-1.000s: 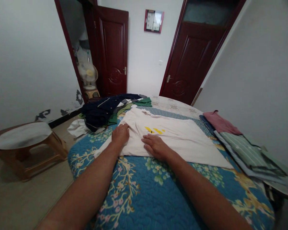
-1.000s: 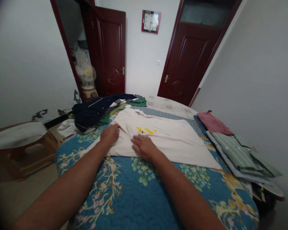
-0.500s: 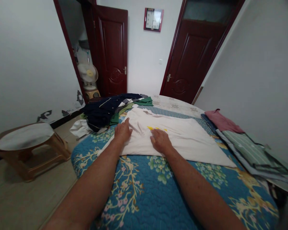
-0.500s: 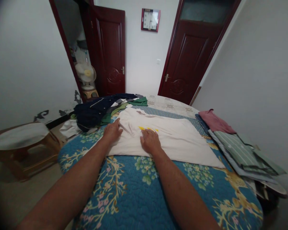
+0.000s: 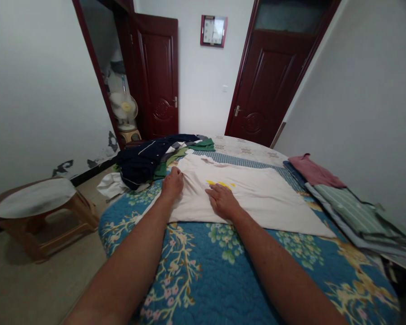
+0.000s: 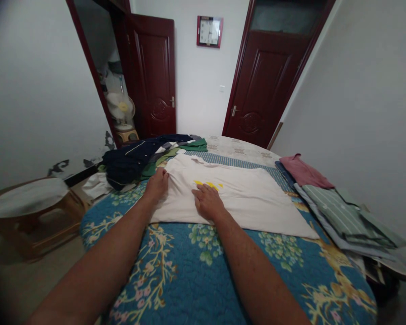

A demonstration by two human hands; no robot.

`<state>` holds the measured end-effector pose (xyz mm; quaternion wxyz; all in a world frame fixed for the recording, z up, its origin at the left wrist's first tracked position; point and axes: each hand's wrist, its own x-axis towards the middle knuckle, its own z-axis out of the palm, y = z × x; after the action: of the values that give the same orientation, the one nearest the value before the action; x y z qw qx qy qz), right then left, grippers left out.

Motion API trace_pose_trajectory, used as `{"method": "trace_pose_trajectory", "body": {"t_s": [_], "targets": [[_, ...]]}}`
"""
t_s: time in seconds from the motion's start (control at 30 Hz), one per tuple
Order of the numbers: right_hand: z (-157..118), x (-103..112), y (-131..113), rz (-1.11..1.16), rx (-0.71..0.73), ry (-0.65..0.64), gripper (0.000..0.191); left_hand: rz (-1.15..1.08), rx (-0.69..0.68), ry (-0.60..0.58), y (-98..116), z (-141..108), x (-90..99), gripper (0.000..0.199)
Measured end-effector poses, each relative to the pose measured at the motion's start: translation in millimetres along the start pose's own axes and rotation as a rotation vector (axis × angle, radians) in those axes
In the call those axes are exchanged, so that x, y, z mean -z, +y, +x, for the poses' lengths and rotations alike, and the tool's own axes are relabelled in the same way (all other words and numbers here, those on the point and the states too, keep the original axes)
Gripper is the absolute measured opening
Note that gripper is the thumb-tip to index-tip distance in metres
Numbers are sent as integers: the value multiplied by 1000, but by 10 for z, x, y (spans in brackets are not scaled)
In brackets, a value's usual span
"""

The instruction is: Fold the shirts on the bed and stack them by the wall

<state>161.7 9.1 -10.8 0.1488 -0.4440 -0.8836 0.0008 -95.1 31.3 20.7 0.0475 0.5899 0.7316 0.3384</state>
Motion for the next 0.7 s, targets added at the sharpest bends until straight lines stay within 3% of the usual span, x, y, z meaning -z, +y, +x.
{"method": "trace_pose_trajectory", "body": {"t_s": [0.13, 0.23, 0.4, 0.5, 0.57, 0.7], "targets": [[-3, 12, -15, 6, -20, 9, 48, -300, -16, 25, 10, 28, 14, 21], [-3, 3, -15, 15, -20, 10, 48, -502, 22, -53, -14, 30, 22, 21], [-2, -14, -8, 19, -22, 37, 48, -843, 113, -232, -19, 21, 104, 53], [6, -20, 3, 34, -16, 63, 46, -1066, 80, -335, 18, -9, 164, 74], [12, -26, 16, 61, -1, 88, 44, -1135, 40, -422, 44, -43, 195, 80], [11, -44, 38, 153, 21, 230, 52, -1059, -53, -502, 71, -119, 251, 74]]}}
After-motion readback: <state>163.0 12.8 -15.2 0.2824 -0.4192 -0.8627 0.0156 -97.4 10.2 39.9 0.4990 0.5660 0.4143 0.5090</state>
